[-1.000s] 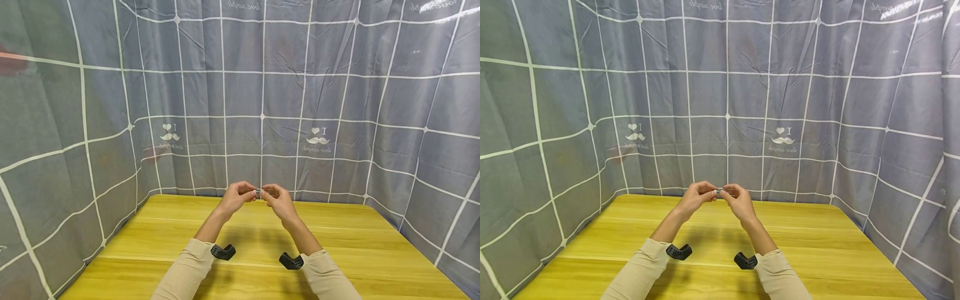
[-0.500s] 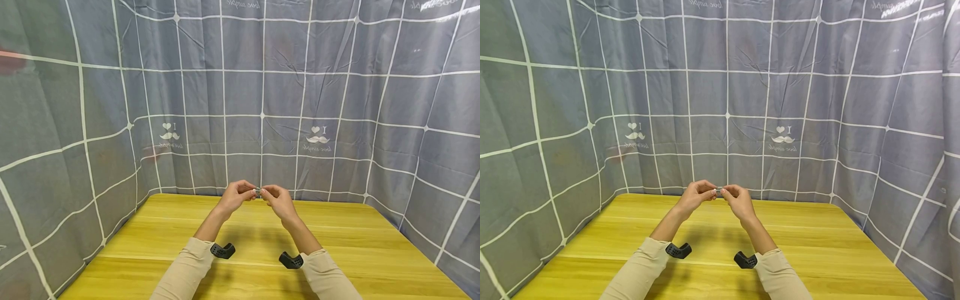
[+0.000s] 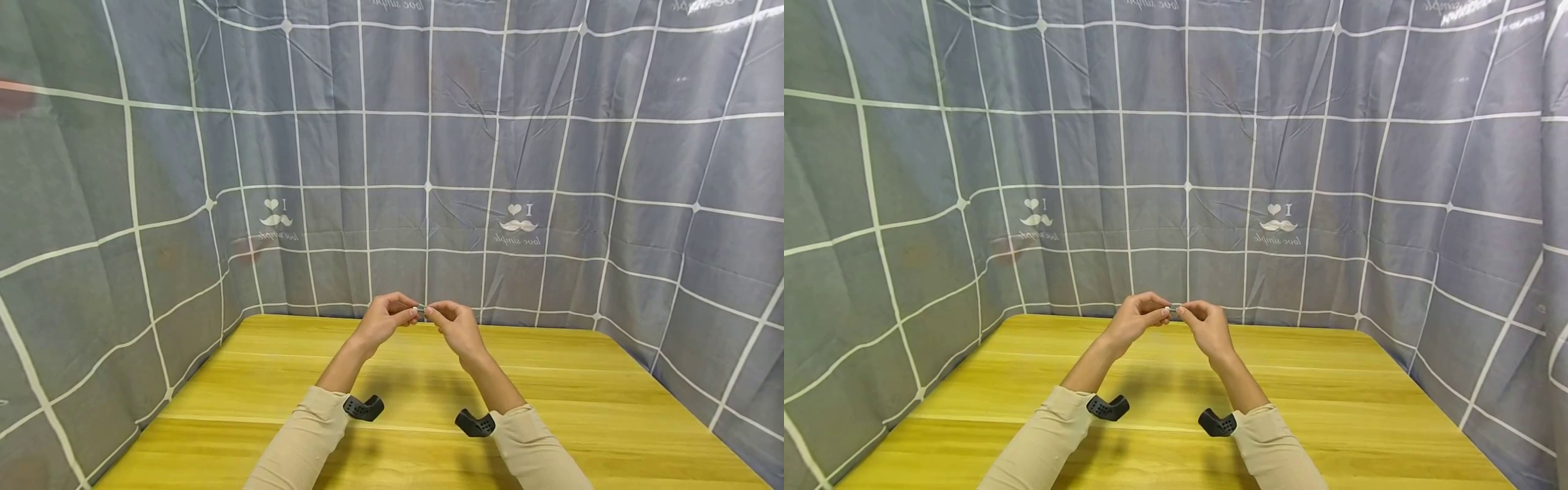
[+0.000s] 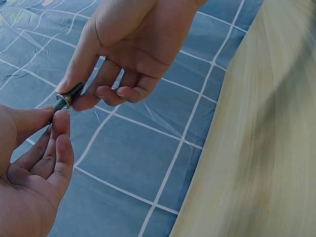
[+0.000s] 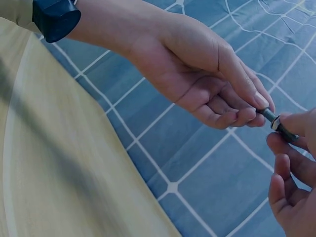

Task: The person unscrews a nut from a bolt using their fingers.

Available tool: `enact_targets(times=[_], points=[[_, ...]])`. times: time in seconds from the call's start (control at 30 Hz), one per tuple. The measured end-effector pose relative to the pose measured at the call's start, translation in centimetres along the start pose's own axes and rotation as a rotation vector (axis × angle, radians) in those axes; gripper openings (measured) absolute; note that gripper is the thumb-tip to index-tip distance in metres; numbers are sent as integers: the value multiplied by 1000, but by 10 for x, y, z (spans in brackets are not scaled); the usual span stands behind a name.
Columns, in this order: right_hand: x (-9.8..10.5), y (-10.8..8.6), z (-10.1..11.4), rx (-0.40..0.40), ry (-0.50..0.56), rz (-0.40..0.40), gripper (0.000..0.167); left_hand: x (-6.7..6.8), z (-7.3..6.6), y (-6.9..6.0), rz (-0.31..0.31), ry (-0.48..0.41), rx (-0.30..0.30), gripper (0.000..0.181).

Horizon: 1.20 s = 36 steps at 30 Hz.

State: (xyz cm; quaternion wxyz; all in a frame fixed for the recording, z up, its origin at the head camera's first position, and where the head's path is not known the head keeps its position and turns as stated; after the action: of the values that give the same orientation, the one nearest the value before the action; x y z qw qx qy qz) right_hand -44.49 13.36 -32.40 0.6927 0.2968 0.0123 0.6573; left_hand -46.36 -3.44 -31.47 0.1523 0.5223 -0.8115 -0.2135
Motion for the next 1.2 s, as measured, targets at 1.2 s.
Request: enact_targets(times=[1.2], points=[[0,0,1,13,24,4,27,1,-3,-1,-18,2,29,14]])
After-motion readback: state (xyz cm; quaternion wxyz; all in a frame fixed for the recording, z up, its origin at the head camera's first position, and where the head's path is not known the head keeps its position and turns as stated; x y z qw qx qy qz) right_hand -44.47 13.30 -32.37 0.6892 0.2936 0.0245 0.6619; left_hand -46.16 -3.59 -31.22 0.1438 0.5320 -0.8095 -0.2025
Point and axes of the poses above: each hand's wrist, its own y-axis towards the middle knuckle, its own x-axis out of the back of the hand, z = x × y, the point moved 6 cm from there along y, towards the middle knuckle, and after that the axes turned 12 degrees about -y, right-handed, at the moved point
